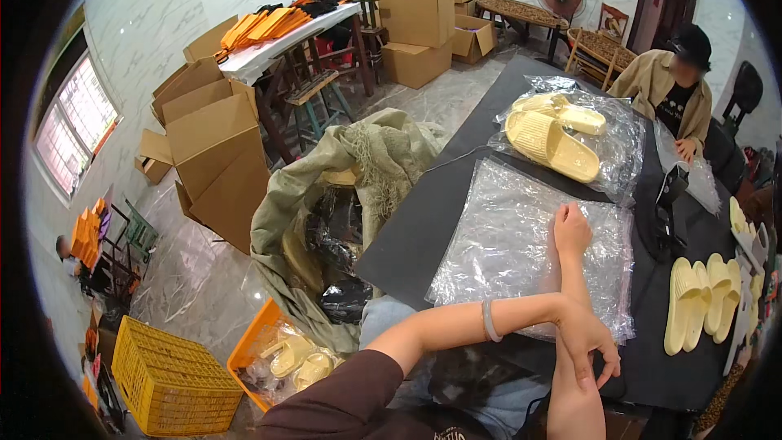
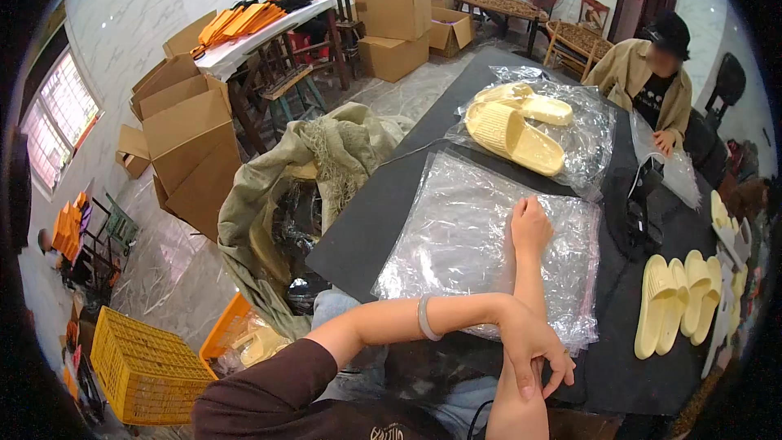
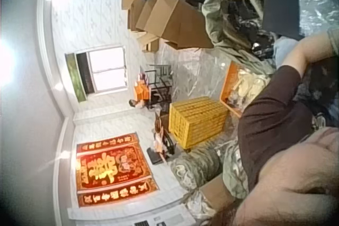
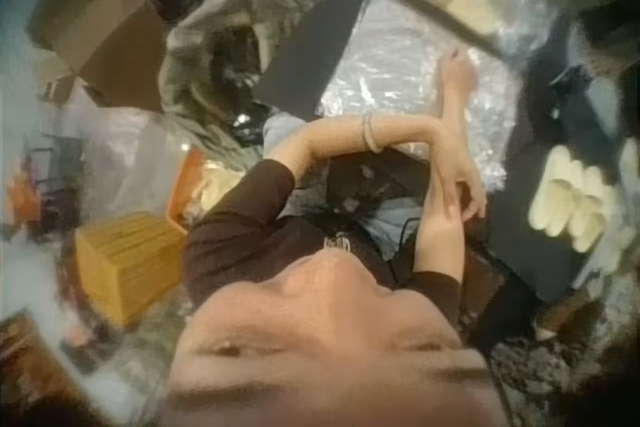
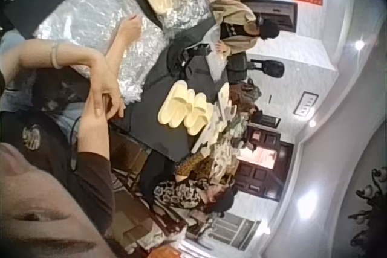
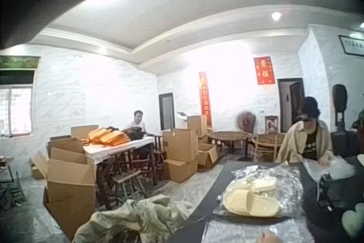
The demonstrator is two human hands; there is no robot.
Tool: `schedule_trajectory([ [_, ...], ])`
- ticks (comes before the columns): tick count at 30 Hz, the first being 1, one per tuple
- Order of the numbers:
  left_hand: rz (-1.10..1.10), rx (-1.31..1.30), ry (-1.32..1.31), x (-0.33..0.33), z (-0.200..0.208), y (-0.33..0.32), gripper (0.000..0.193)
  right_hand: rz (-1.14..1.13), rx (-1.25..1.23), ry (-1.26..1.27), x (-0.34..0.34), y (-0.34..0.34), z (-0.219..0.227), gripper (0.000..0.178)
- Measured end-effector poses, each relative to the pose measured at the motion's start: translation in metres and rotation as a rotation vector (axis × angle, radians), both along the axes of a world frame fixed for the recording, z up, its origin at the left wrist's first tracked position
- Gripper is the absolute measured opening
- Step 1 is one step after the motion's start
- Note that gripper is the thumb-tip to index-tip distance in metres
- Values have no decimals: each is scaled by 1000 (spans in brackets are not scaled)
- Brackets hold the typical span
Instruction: The person packs pairs of yellow and white slippers into clear plastic bags. They place the slippers on the bags, fold the plastic over, and seal them using a heat-sealing machine on the table. The person handles the slippers one pair at a time, moving them from a large sack to the packaging station.
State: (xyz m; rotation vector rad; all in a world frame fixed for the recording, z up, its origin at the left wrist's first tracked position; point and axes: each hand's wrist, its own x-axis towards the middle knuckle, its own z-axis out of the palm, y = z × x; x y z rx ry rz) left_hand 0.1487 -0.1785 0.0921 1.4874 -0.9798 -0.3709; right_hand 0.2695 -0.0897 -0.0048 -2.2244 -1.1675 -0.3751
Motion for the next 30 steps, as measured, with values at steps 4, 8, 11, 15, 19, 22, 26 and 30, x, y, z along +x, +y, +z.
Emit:
schedule_trajectory([
  [4, -34, -2, 36, 3, -5, 0, 37, 3, 10, -11, -5, 4, 0, 22],
  [8, -110, -69, 28, 7, -7, -3, 40, 3, 13, -16, -2, 3, -2, 22],
  [11, -53, -49, -229, 3, 5, -4, 43, -3, 13, -9, 0, 1, -2, 22],
  [15, -76, -49, -253, 3, 1, -11, 47, 1, 14, 2, -1, 2, -1, 21],
  [19, -86, -44, -208, 7, -5, -9, 50, 5, 14, 10, -3, 3, 0, 21],
  [22, -73, -52, -207, 5, -3, -12, 53, -4, 15, 3, 1, 2, -2, 21],
  [26, 47, 63, -413, 1, -6, -17, 57, 0, 19, 5, -2, 3, -2, 21],
  [30, 45, 62, -304, 0, -4, -18, 58, 3, 23, 0, 1, 2, -3, 21],
])
